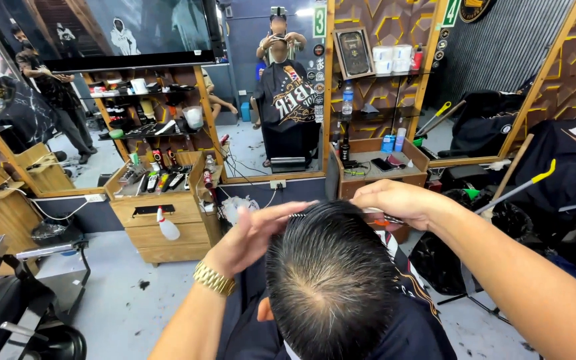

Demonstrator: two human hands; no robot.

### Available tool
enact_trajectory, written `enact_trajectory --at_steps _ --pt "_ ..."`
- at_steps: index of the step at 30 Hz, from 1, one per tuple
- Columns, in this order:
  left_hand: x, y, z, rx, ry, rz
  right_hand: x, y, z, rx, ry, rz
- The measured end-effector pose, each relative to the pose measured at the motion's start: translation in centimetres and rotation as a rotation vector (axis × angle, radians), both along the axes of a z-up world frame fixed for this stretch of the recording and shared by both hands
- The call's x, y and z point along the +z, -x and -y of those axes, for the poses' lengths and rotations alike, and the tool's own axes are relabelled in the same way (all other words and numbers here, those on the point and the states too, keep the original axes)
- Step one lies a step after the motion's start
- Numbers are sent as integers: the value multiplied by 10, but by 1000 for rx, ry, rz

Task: A barber performs a haircut using scissors and a comb, followed by drying and styling the hair with a hair dryer.

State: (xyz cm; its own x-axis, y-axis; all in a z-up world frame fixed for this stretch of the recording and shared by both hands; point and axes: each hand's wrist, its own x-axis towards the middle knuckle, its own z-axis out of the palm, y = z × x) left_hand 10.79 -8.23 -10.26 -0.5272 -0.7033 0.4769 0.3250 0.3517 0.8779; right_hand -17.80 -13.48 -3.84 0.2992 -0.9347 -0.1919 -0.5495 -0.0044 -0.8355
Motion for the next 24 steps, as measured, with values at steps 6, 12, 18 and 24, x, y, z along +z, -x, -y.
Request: enact_trajectory --at_steps 6,12,18,24 --pt "36 25 -3 -12 207 103 0 4 -9 -10 -12 70" --pt "-14 -26 32 -25 35 -7 -13 11 7 7 -28 130" --pt "35 33 21 2 232 314 -13 12 6 -4 19 177" --pt "65 56 13 227 115 424 -37 4 7 -118 277 176"
